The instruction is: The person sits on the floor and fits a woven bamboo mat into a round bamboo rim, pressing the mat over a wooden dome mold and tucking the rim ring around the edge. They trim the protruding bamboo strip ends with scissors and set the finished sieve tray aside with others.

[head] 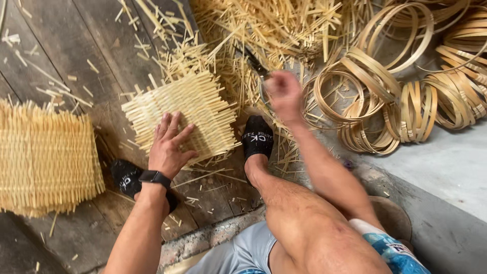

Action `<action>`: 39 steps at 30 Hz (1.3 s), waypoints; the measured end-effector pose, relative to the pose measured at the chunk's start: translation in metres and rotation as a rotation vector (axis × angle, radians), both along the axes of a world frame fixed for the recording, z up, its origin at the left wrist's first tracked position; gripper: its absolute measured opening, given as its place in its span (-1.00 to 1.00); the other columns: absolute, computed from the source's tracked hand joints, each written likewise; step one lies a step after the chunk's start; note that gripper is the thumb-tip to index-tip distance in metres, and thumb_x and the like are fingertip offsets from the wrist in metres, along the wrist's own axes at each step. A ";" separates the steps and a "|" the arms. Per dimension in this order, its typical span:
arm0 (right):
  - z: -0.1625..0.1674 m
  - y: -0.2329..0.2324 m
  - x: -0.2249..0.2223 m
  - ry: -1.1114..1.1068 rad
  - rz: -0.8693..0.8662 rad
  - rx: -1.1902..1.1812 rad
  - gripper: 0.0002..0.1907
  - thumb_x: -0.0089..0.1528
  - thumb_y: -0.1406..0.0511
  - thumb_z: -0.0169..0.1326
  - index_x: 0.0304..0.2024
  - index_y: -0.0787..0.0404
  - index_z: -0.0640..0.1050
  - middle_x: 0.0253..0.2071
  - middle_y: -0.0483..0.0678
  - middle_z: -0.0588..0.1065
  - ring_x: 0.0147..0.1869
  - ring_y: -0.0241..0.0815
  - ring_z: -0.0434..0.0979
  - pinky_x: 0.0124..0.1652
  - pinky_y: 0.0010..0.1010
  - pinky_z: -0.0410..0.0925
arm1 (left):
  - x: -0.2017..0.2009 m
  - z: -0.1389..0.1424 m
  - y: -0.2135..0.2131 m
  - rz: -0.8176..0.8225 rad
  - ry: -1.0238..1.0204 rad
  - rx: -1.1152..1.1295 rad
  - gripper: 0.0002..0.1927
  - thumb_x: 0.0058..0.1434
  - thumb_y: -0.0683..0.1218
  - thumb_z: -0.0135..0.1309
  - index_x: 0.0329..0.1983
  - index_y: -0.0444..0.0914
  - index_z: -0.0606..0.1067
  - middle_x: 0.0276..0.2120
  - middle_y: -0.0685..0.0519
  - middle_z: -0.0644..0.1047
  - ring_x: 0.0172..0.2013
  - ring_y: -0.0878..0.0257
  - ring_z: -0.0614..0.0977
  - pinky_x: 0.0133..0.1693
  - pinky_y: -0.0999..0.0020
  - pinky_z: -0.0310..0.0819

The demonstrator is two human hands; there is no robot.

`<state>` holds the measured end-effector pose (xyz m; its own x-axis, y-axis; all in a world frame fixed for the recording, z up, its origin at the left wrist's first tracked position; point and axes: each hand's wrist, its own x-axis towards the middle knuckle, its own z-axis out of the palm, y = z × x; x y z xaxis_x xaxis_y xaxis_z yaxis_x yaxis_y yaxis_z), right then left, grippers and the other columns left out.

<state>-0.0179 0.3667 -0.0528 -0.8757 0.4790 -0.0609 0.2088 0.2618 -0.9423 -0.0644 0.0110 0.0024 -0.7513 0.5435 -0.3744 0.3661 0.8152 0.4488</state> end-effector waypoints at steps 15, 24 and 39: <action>0.099 0.165 0.171 -0.271 0.026 0.925 -0.98 0.40 0.38 0.15 -0.12 0.20 0.59 -0.17 0.00 0.55 -0.03 -0.08 0.53 0.01 -0.18 0.40 | 0.005 -0.005 0.000 0.057 -0.006 0.060 -0.10 -0.25 0.06 0.49 0.27 0.12 0.47 0.50 0.15 0.12 0.52 0.13 -0.02 0.48 0.12 -0.18; 0.096 0.134 0.193 -0.186 0.227 1.113 -0.82 0.28 0.45 0.14 -0.11 0.14 0.65 -0.25 -0.05 0.62 -0.11 -0.14 0.59 0.00 -0.30 0.37 | 0.008 -0.008 0.001 0.063 -0.023 0.023 -0.12 -0.24 0.05 0.50 0.26 0.13 0.47 0.51 0.15 0.07 0.52 0.16 -0.05 0.48 0.14 -0.26; 0.099 0.197 0.175 -0.574 -0.424 0.585 -0.45 0.11 0.17 0.44 -0.04 0.41 0.53 -0.27 0.16 0.59 -0.21 -0.04 0.58 -0.13 -0.22 0.40 | 0.009 0.002 0.005 0.072 -0.037 0.015 -0.09 -0.25 0.04 0.51 0.27 0.11 0.45 0.52 0.15 0.05 0.52 0.17 -0.07 0.48 0.19 -0.26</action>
